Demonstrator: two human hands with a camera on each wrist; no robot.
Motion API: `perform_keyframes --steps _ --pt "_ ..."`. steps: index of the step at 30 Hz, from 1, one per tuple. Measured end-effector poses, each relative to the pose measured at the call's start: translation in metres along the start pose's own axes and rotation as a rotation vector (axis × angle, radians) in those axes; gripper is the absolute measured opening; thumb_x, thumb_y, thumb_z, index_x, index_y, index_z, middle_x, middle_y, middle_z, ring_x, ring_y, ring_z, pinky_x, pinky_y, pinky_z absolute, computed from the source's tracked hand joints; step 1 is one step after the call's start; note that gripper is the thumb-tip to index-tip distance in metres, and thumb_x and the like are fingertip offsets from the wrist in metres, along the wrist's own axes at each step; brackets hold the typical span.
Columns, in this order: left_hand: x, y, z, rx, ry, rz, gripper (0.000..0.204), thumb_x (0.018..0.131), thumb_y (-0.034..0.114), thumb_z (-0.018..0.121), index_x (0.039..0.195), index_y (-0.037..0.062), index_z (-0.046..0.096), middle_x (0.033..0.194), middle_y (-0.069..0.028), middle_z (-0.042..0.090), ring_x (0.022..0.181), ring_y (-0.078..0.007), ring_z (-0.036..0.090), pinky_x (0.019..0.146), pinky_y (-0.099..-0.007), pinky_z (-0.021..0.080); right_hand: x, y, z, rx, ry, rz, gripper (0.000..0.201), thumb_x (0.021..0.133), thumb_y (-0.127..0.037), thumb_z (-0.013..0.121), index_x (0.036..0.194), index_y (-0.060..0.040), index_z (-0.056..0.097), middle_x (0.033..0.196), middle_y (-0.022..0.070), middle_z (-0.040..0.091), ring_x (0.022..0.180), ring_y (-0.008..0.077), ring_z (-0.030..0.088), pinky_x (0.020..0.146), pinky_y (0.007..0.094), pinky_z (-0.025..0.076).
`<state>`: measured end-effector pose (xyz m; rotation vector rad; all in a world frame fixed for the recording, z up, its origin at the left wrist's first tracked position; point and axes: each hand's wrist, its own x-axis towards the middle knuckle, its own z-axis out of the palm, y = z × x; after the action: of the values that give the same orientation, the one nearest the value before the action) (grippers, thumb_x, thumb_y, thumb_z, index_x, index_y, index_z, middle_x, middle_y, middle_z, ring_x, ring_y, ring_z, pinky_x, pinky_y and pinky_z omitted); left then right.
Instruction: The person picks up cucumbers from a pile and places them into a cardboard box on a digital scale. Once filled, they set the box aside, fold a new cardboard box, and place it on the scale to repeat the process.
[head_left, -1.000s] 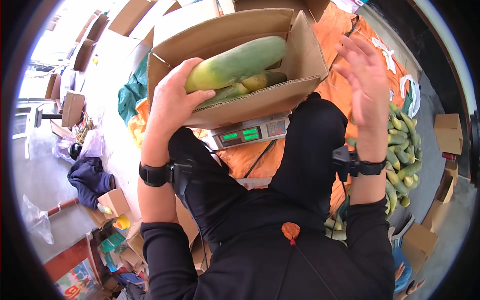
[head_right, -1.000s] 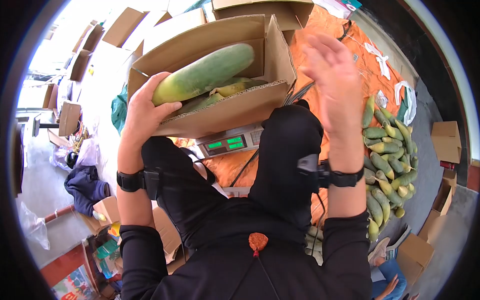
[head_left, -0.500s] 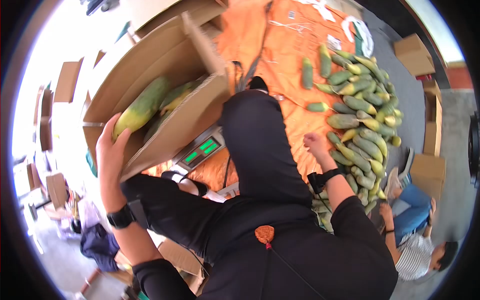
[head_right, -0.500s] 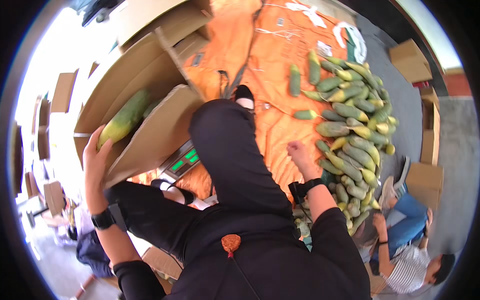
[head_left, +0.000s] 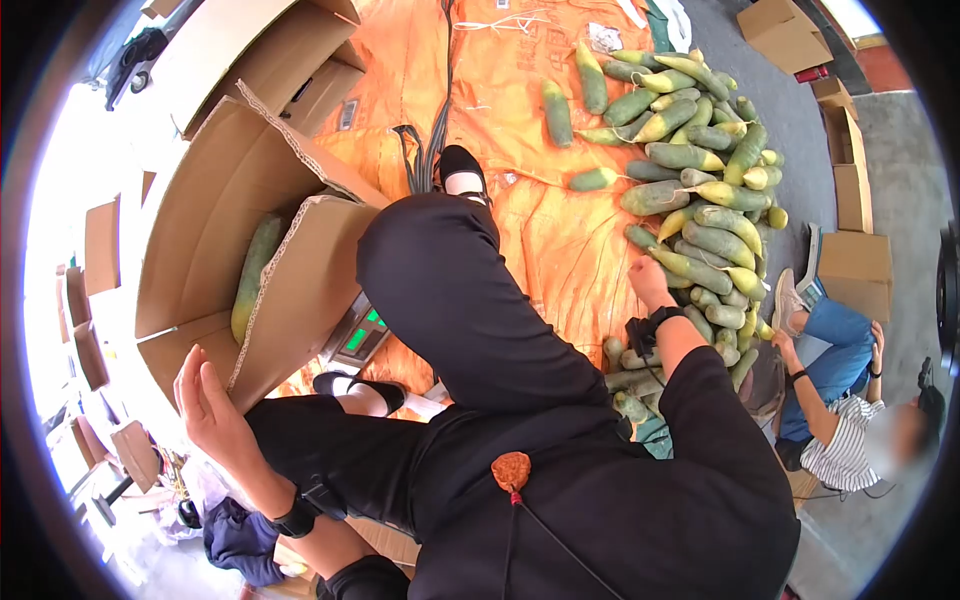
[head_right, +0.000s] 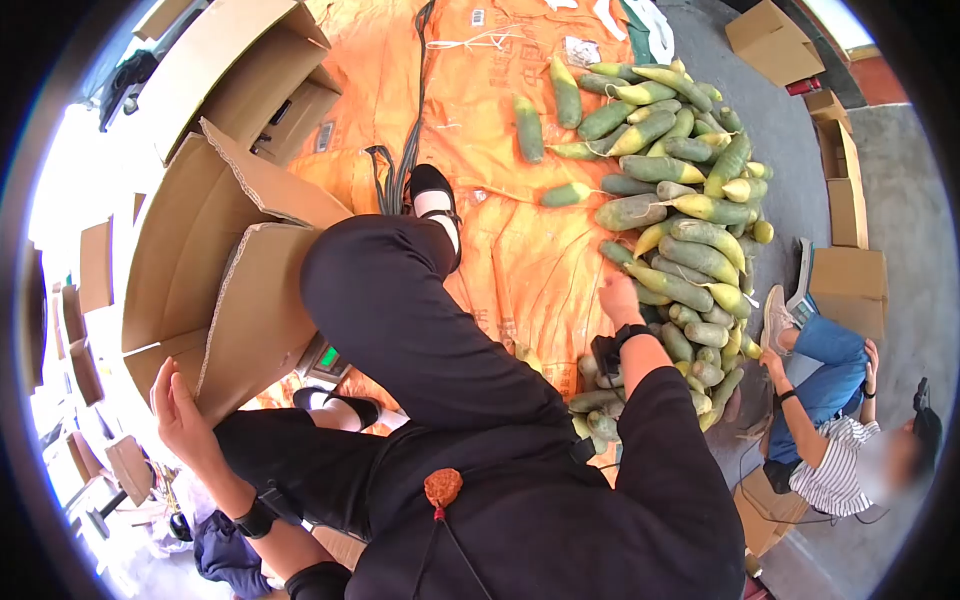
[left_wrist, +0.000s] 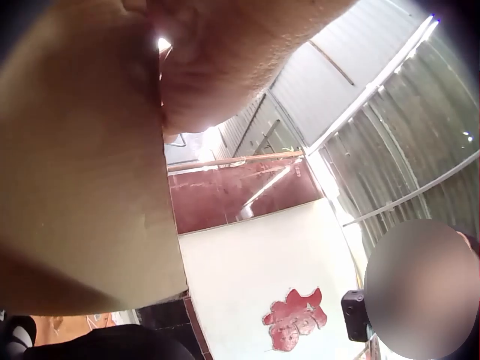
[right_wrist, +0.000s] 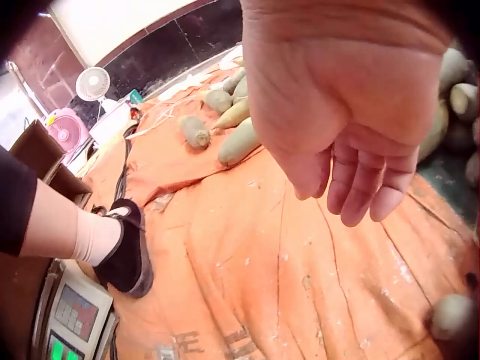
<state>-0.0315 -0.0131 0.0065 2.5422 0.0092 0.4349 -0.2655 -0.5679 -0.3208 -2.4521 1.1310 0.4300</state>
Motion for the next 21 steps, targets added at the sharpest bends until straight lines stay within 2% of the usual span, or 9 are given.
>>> perform_keyframes --steps 1,2,4,6,8,10,15,19,21 --pt "-0.002 -0.002 0.001 0.011 0.002 -0.006 0.021 0.094 0.009 0.054 0.109 -0.0019 0.064 0.103 -0.0085 0.064 0.097 -0.0180 0.059 0.086 -0.0292 0.045 0.005 -0.003 -0.012 -0.065 -0.055 0.090 0.025 0.079 -0.020 0.061 0.098 -0.0046 0.063 0.100 0.0208 0.063 0.101 0.0353 0.058 0.086 0.0448 0.048" --pt "-0.003 -0.004 0.001 0.015 0.005 0.033 0.022 0.095 0.011 0.052 0.110 -0.0014 0.063 0.104 -0.0078 0.064 0.098 -0.0161 0.059 0.086 -0.0274 0.045 0.004 -0.004 -0.022 -0.209 -0.048 0.066 0.028 0.081 -0.018 0.058 0.106 -0.0078 0.060 0.110 0.0192 0.059 0.105 0.0366 0.055 0.087 0.0438 0.049" --pt "-0.006 -0.005 0.002 0.042 0.020 0.055 0.023 0.097 0.012 0.050 0.111 -0.0008 0.063 0.105 -0.0070 0.063 0.098 -0.0141 0.058 0.087 -0.0257 0.044 0.007 -0.003 -0.036 -0.366 -0.004 0.053 0.034 0.081 -0.018 0.058 0.114 -0.0105 0.056 0.115 0.0162 0.056 0.109 0.0352 0.053 0.089 0.0443 0.048" --pt "-0.005 0.002 0.004 -0.014 0.037 0.066 0.020 0.093 0.006 0.052 0.107 -0.0027 0.063 0.102 -0.0088 0.063 0.096 -0.0190 0.058 0.086 -0.0295 0.044 0.013 0.003 -0.049 -0.532 -0.057 0.039 0.040 0.082 -0.020 0.060 0.120 -0.0123 0.053 0.119 0.0136 0.054 0.113 0.0327 0.050 0.093 0.0440 0.046" --pt "-0.006 0.010 0.005 -0.007 0.045 0.067 0.019 0.092 0.005 0.053 0.107 -0.0013 0.064 0.102 -0.0096 0.063 0.095 -0.0190 0.058 0.085 -0.0288 0.044 0.012 0.008 -0.054 -0.530 -0.031 0.008 0.045 0.082 -0.019 0.060 0.125 -0.0149 0.048 0.124 0.0100 0.050 0.120 0.0303 0.045 0.095 0.0459 0.044" --pt "-0.008 0.017 0.005 -0.031 0.038 0.037 0.019 0.092 0.006 0.055 0.107 -0.0001 0.064 0.102 -0.0094 0.063 0.095 -0.0183 0.059 0.084 -0.0281 0.045 0.006 0.001 -0.065 -0.512 -0.128 0.058 0.045 0.084 -0.018 0.058 0.127 -0.0170 0.046 0.128 0.0072 0.047 0.124 0.0289 0.041 0.096 0.0476 0.042" --pt "-0.010 0.021 0.008 -0.010 0.035 0.023 0.018 0.091 0.009 0.058 0.105 0.0005 0.065 0.101 -0.0093 0.064 0.095 -0.0191 0.059 0.085 -0.0286 0.045 0.003 0.010 -0.060 -0.834 -0.151 0.029 0.039 0.080 -0.009 0.061 0.118 -0.0167 0.053 0.121 0.0063 0.049 0.119 0.0261 0.044 0.089 0.0476 0.041" --pt "-0.010 0.016 0.007 -0.049 0.038 0.084 0.018 0.090 0.010 0.058 0.103 0.0001 0.065 0.099 -0.0099 0.064 0.095 -0.0203 0.059 0.085 -0.0292 0.045 0.002 0.013 -0.056 -0.881 -0.150 0.040 0.034 0.083 -0.010 0.060 0.116 -0.0161 0.053 0.121 0.0055 0.051 0.118 0.0257 0.046 0.090 0.0474 0.040" --pt "-0.009 0.017 0.007 -0.046 0.040 0.070 0.017 0.090 0.009 0.058 0.103 -0.0001 0.065 0.099 -0.0100 0.064 0.095 -0.0204 0.059 0.085 -0.0291 0.045 0.008 0.018 -0.056 -0.875 -0.232 0.063 0.034 0.085 -0.010 0.059 0.117 -0.0153 0.050 0.119 0.0051 0.055 0.118 0.0255 0.048 0.091 0.0489 0.040"
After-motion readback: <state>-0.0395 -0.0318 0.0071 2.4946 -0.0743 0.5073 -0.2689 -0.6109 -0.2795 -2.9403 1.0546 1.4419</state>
